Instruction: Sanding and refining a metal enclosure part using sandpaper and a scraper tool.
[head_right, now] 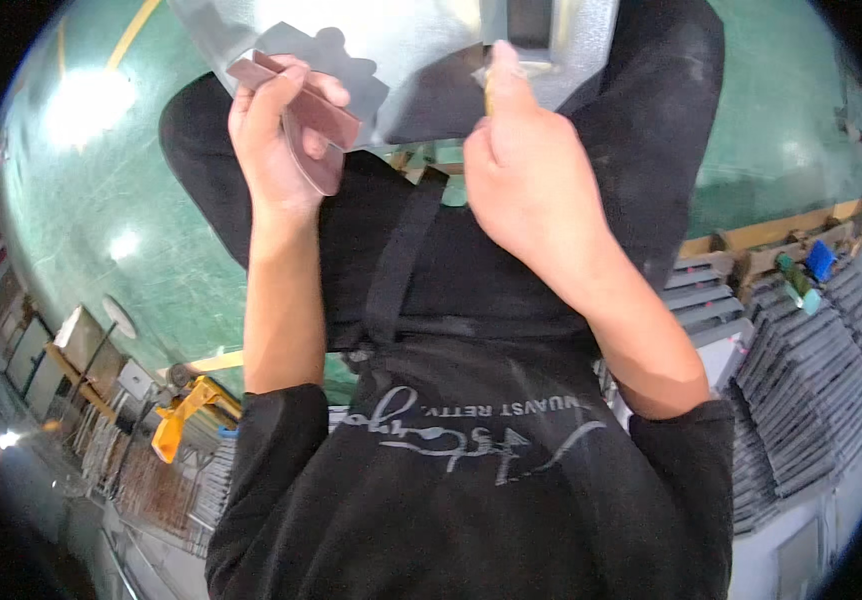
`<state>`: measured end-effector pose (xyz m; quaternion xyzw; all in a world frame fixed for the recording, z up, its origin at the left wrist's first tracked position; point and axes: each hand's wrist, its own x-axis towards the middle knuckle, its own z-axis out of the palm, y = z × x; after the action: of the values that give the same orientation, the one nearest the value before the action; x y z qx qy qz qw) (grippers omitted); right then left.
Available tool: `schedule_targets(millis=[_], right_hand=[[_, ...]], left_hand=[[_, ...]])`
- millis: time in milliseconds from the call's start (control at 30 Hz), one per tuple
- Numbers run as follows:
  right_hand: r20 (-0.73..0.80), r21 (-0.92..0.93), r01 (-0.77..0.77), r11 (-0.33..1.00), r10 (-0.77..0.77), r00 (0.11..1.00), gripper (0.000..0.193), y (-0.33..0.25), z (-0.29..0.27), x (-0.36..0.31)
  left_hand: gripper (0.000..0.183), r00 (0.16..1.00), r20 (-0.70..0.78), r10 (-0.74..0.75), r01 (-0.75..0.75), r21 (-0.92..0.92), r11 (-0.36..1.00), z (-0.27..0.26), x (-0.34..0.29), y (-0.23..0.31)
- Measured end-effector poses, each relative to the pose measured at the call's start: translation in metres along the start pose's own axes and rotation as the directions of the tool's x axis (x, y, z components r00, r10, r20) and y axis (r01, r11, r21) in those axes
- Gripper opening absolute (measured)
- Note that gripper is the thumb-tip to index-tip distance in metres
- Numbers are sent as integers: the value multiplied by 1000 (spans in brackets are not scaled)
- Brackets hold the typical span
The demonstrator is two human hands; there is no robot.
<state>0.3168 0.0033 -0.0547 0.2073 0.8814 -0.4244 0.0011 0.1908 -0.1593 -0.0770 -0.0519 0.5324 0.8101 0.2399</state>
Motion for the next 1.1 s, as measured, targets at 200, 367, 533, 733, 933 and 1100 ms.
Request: schedule_targets(millis=[200,367,533,733,933,1100], right_hand=[[63,-246,-15,969,32,998,62,-12,0,7],[89,-240,10,971,11,996,59,2,-8,11],[133,555,-347,756,332,934,59,-10,-8,10],[114,472,-350,809,337,934,57,-6,-2,8],[57,287,-257,923,251,966,54,3,4,2],[118,170,-222,960,203,972,56,8,-8,11]], left_hand=[[11,1000,7,30,-30,21,999,4,2,-6],[12,997,34,63,-64,33,997,-3,0,-7],[13,998,46,54,-57,71,996,-8,-1,-11],[12,995,63,82,-84,28,996,-5,0,-13],[11,996,48,77,-80,62,995,-7,-1,-12],[11,999,-25,31,-26,174,984,0,0,-5]])
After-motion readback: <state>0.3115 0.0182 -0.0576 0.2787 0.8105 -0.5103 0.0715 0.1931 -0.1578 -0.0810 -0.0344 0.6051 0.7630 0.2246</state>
